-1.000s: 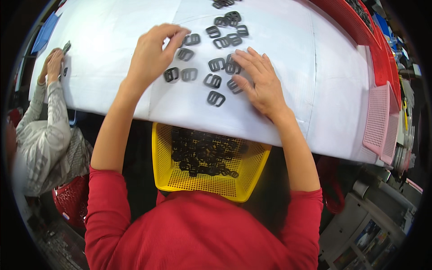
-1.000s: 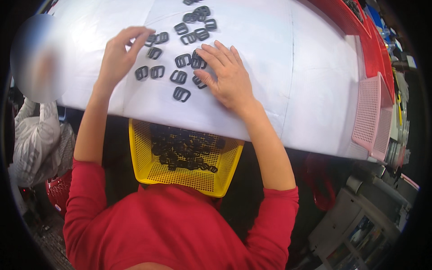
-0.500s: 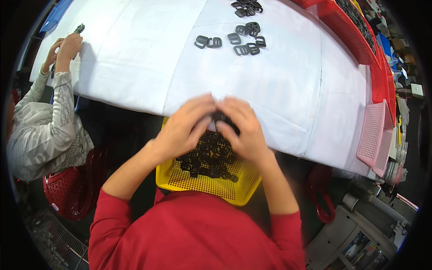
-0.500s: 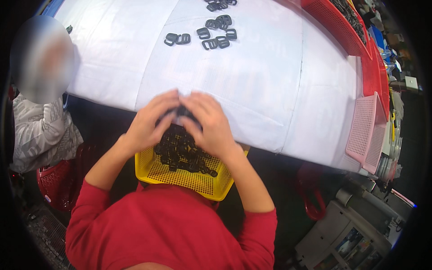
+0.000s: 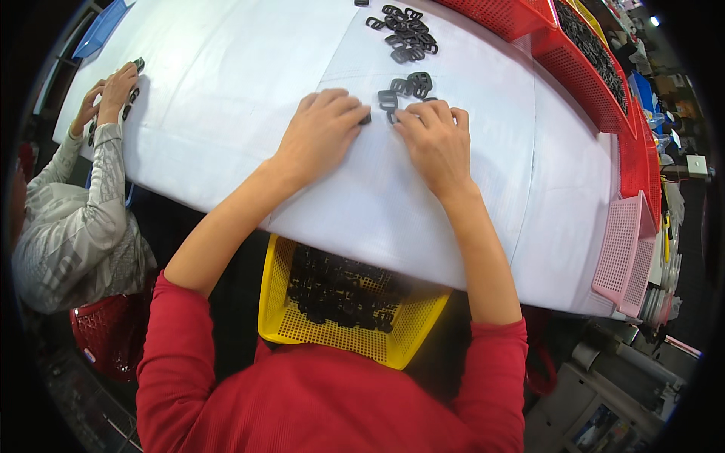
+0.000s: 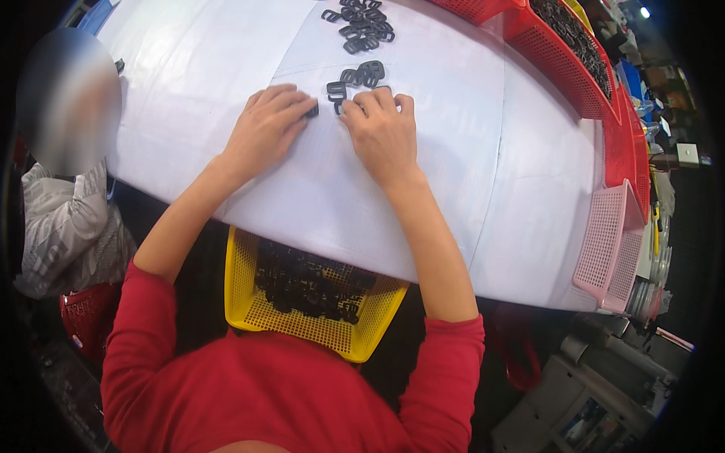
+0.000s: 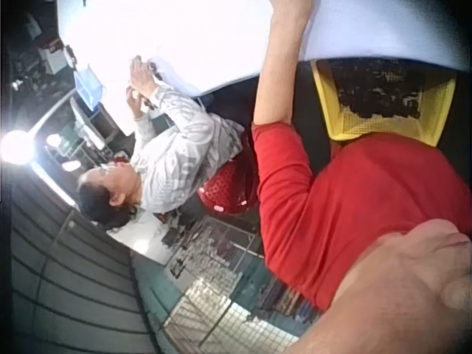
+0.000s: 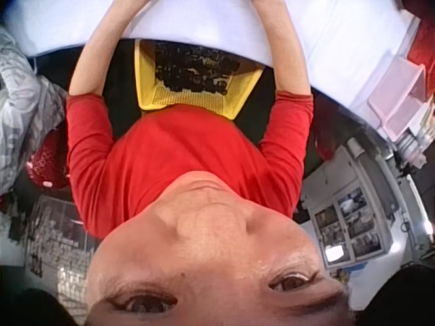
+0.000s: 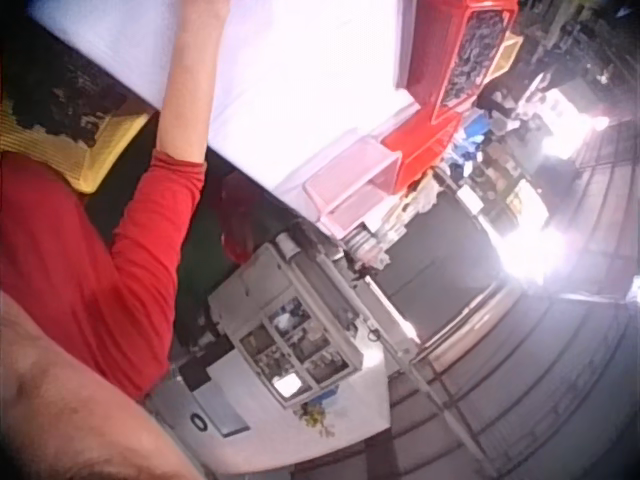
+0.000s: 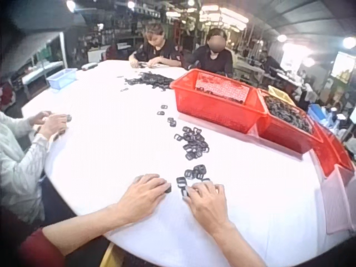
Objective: The person sorts small black plastic components on a white table, separating them into different colored baskets. They repeatedly pick up pieces, inspect them, and place them into yellow, red, and blue baskets. The person moves between tables and continues the sorting process throughout the clip.
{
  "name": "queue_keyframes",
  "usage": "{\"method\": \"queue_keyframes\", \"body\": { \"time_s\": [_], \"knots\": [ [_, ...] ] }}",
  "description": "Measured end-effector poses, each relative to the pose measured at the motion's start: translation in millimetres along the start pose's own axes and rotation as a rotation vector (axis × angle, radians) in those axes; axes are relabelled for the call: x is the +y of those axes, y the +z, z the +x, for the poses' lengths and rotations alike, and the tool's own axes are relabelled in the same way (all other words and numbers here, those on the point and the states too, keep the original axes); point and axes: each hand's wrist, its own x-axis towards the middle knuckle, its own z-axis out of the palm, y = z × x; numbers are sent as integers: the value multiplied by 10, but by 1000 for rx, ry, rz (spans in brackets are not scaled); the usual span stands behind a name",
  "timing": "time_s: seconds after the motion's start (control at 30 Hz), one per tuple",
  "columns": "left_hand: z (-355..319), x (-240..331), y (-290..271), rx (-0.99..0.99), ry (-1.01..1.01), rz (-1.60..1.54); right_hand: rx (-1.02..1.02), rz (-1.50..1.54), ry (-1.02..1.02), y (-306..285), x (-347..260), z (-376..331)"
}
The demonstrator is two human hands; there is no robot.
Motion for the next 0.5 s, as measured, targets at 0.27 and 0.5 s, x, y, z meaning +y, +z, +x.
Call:
{"method": "queue_keyframes", "body": {
  "time_s": [0.27,0.5],
  "knots": [
    [86,-20,-98,-57,-2,-106,-303,357,443,-241,75,-37],
    [739,-166,377,-25,-116,-295,-82,139,324,198,313,356]
  ]
}}
